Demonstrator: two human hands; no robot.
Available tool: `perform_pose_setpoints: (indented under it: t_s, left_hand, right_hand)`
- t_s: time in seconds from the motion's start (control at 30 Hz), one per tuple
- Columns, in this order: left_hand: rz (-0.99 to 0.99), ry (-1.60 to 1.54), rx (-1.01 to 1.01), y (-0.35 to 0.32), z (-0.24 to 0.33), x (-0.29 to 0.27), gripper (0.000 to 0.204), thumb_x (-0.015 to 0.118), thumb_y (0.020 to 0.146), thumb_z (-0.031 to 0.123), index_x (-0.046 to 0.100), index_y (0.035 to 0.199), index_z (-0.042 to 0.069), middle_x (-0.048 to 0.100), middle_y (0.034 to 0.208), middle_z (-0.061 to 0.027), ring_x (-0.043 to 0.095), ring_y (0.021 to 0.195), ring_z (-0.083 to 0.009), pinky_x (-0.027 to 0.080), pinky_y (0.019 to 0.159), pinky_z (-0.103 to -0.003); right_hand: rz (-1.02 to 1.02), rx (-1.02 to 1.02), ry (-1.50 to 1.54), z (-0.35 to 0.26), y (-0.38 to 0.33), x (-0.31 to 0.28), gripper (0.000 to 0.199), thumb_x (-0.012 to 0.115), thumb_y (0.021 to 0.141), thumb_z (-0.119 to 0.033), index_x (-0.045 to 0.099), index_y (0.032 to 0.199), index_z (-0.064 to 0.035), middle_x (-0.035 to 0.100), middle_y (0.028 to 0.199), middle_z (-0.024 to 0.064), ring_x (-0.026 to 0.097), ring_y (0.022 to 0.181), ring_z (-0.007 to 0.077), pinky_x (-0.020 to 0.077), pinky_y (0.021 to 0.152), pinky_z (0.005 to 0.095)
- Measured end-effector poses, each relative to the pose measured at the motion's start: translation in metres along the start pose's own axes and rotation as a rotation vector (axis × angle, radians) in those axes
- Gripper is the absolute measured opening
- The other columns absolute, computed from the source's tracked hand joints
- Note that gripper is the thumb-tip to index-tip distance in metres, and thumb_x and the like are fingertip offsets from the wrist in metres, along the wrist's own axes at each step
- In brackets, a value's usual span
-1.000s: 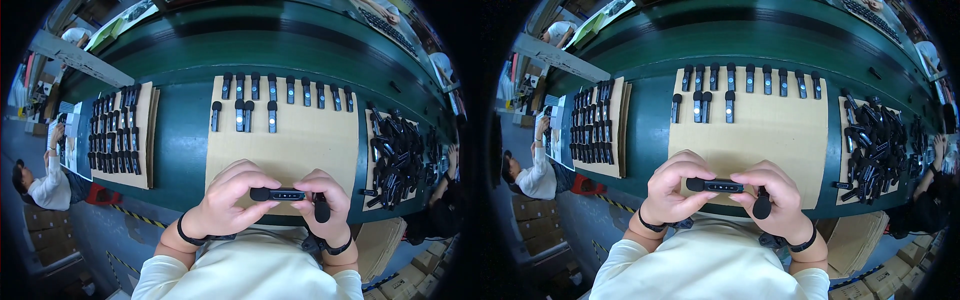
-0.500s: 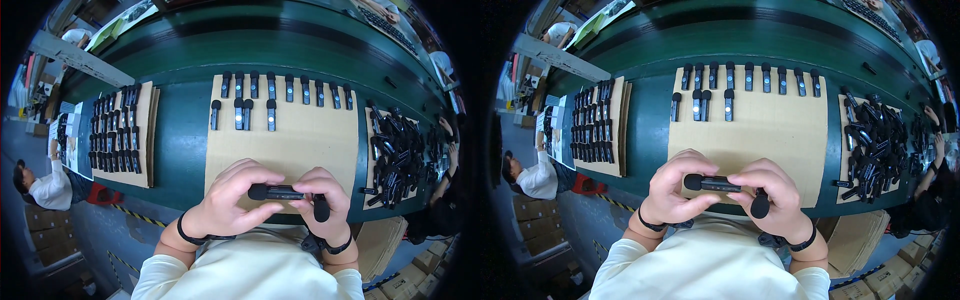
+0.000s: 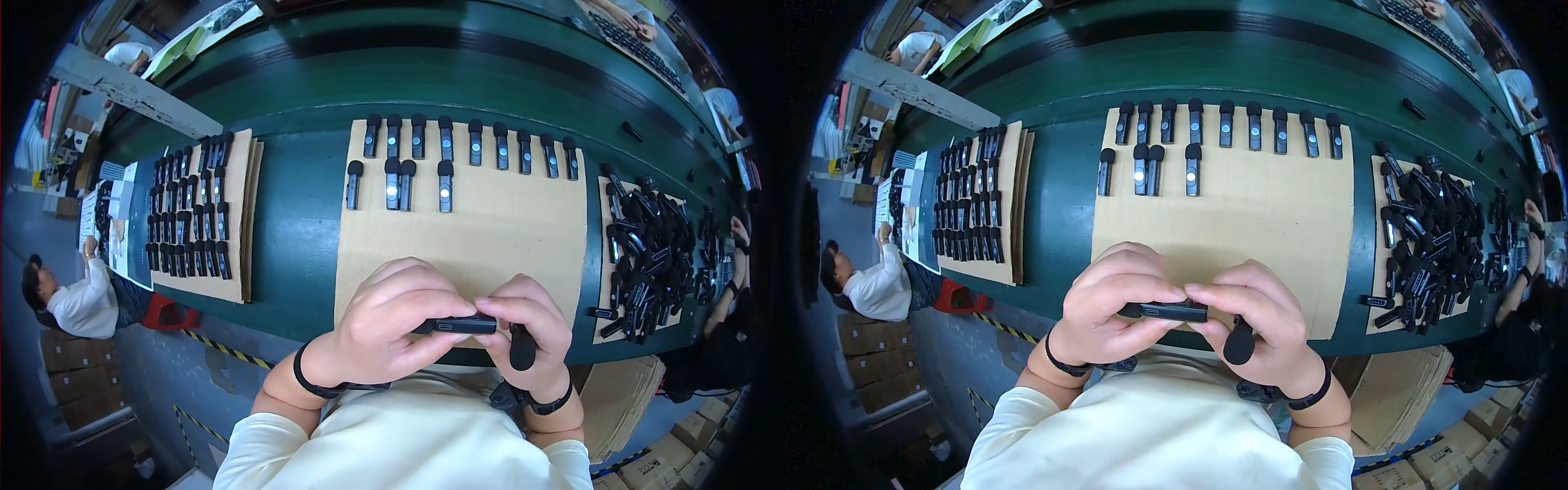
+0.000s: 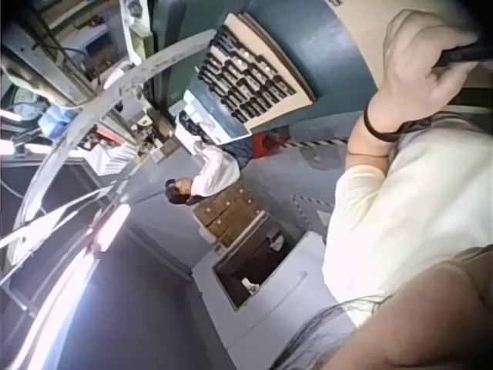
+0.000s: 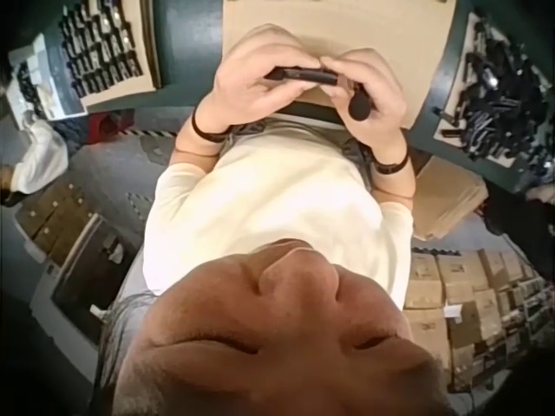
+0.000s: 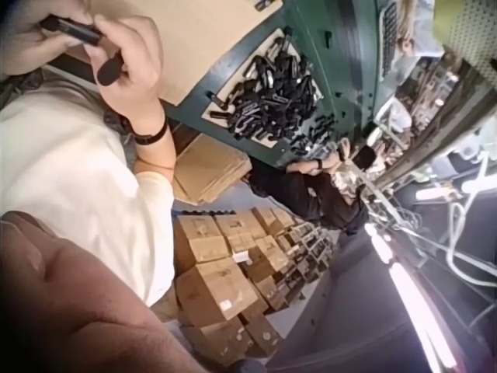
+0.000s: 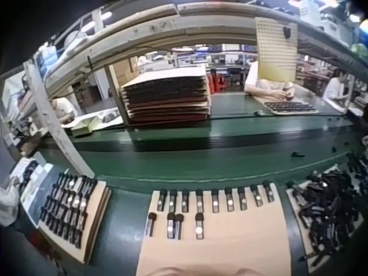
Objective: Assembling small electronic components by placing them onto a template board at a factory workstation.
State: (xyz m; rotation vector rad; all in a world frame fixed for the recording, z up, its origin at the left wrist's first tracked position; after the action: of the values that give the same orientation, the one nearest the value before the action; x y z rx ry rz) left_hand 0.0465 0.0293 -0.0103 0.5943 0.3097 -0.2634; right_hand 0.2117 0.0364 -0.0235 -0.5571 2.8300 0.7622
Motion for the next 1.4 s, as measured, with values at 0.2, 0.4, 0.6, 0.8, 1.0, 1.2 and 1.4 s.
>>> perform_pose_setpoints:
  t_s: [0.2,0.4,0.6,0.8,1.0,1.2,1.4]
  left_hand:
    - [-0.06,-0.028,-0.13,-0.004,-0.009,0.0,0.028,0.076,0.075,0.004,0.067,0.101,-0.001,0.064,0.097,-0.0126,0.062,0.088,-0.0262,0.05,0.078,-0.034]
    - [0.036,0.153,-0.23,-0.022,-0.026,-0.034,0.031,0.073,0.078,0.004,0.064,0.107,-0.001,0.062,0.104,-0.0143,0.06,0.096,-0.0265,0.049,0.086,-0.034]
    - [0.23,0.214,-0.421,-0.05,-0.054,-0.08,0.031,0.07,0.081,0.003,0.062,0.111,0.0,0.061,0.108,-0.0142,0.06,0.1,-0.0263,0.049,0.088,-0.035]
    - [0.276,0.238,-0.459,-0.068,-0.076,-0.086,0.03,0.067,0.082,0.0,0.061,0.112,0.0,0.06,0.112,-0.0133,0.06,0.103,-0.0247,0.048,0.09,-0.034]
    - [0.291,0.258,-0.474,-0.077,-0.087,-0.095,0.03,0.068,0.082,0.001,0.061,0.112,0.001,0.06,0.112,-0.0131,0.059,0.102,-0.0252,0.048,0.089,-0.034]
    - [0.294,0.22,-0.476,-0.079,-0.083,-0.093,0.029,0.069,0.082,0.002,0.062,0.11,0.0,0.061,0.112,-0.0135,0.059,0.103,-0.0258,0.048,0.09,-0.035]
    - [0.227,0.203,-0.399,-0.069,-0.065,-0.086,0.03,0.07,0.081,0.003,0.063,0.11,0.0,0.061,0.112,-0.0142,0.059,0.105,-0.0283,0.048,0.09,-0.035]
  right_hand:
    - [-0.058,-0.008,-0.109,-0.008,0.008,-0.001,0.031,0.075,0.078,-0.002,0.067,0.109,-0.0001,0.064,0.086,0.0115,0.059,0.071,0.0238,0.0463,0.06,0.0326]
    - [-0.204,0.002,-0.362,-0.002,0.043,-0.003,0.028,0.071,0.08,-0.002,0.067,0.107,0.0004,0.063,0.085,0.0114,0.056,0.068,0.0225,0.044,0.06,0.0311]
    - [-0.189,-0.113,-0.762,0.031,0.072,-0.001,0.028,0.071,0.074,0.0,0.066,0.101,-0.0005,0.065,0.088,0.0111,0.06,0.073,0.0288,0.0484,0.065,0.038]
    - [-0.311,-0.125,-0.951,0.058,0.051,0.014,0.027,0.071,0.07,0.0,0.064,0.096,-0.0024,0.064,0.084,0.0093,0.061,0.077,0.0288,0.0501,0.066,0.0388]
    - [-0.328,-0.059,-0.959,0.069,0.051,0.023,0.025,0.07,0.07,0.0,0.062,0.093,-0.0039,0.061,0.08,0.0084,0.061,0.077,0.0292,0.0502,0.067,0.0394]
    - [-0.283,-0.025,-0.959,0.078,0.057,0.017,0.023,0.069,0.072,0.0,0.061,0.093,-0.0033,0.061,0.083,0.0103,0.06,0.078,0.0304,0.05,0.068,0.0401]
    - [-0.222,0.201,-0.649,0.046,0.049,0.009,0.023,0.067,0.074,0.005,0.06,0.094,-0.0019,0.06,0.089,0.0117,0.06,0.079,0.0288,0.049,0.068,0.0357]
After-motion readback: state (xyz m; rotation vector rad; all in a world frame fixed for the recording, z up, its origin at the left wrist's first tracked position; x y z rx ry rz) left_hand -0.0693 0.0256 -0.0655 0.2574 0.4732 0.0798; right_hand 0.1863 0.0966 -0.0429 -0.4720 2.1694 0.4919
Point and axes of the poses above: each hand's wrist, its own y-axis towards the middle knuckle, its own x-axis out of the palm, z = x × y, the point moved 6 cm from there along y, towards the middle knuckle
